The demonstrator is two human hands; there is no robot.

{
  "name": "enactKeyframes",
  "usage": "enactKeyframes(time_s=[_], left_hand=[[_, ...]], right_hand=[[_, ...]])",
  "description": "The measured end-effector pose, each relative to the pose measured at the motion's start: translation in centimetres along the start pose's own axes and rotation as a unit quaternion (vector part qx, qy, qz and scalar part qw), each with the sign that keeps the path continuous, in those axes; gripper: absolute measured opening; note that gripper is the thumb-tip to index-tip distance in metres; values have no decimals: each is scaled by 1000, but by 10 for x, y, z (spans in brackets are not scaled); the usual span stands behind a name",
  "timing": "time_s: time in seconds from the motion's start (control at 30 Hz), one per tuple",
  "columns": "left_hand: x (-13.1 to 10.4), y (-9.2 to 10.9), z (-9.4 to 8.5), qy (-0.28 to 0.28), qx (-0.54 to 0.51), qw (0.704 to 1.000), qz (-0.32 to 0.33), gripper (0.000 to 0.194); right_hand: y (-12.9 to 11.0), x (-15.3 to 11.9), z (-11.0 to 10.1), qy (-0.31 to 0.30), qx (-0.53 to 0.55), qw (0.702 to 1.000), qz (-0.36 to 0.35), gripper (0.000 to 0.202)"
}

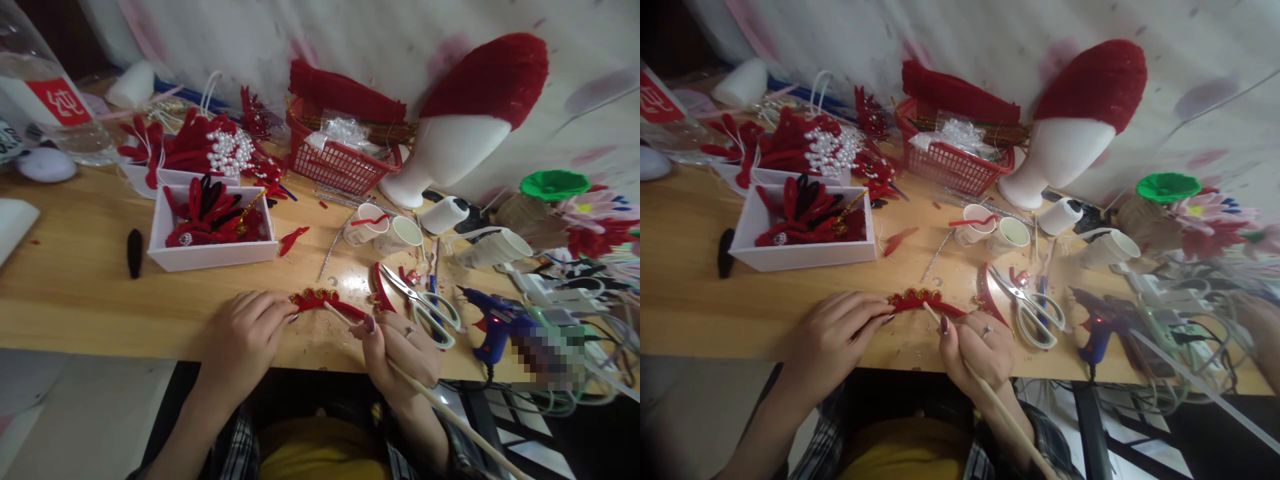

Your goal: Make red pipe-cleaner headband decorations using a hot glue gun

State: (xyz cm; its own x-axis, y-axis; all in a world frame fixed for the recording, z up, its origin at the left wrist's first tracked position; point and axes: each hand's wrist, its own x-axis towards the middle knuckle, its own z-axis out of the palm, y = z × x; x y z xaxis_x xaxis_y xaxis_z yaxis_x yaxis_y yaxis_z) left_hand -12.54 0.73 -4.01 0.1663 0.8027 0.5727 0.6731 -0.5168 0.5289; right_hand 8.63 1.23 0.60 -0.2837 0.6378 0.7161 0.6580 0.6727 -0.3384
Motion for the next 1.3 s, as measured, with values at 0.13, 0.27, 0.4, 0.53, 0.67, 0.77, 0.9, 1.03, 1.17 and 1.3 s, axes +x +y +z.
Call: enactKeyframes(time_s=[0.13,0.27,0.4,0.53,0.67,0.77,0.9,1.03,1.17,1.3], left_hand=[[0,0,0,0,-1,1000,2,9],[1,0,0,4,4,1000,8,9],[2,1,-1,6,15,1000,15,10],[2,1,-1,7,14,1000,13,10],[2,0,-1,9,7,1000,10,10],[2,0,-2,2,-2,1000,7,12],[3,0,-3,-5,-5,1000,-1,13],[3,1,-4,-3,-4,1000,3,14],[3,1,-4,-3,-7,1000,-10,13],[3,2,-3,1,-11,1000,-4,12]], right_hand=[[-2,1,0,3,-14,1000,13,31],[-3,6,-1,-9,-28,997,66,33],[-3,18,0,-4,-26,987,161,38],[-1,35,5,-9,-9,976,219,52],[1,49,9,-35,8,968,250,55],[4,53,12,-38,31,962,267,54],[9,54,14,-39,66,955,286,54],[10,53,12,-47,73,958,272,53],[7,51,7,-10,96,956,277,54],[5,51,4,37,120,949,288,52]])
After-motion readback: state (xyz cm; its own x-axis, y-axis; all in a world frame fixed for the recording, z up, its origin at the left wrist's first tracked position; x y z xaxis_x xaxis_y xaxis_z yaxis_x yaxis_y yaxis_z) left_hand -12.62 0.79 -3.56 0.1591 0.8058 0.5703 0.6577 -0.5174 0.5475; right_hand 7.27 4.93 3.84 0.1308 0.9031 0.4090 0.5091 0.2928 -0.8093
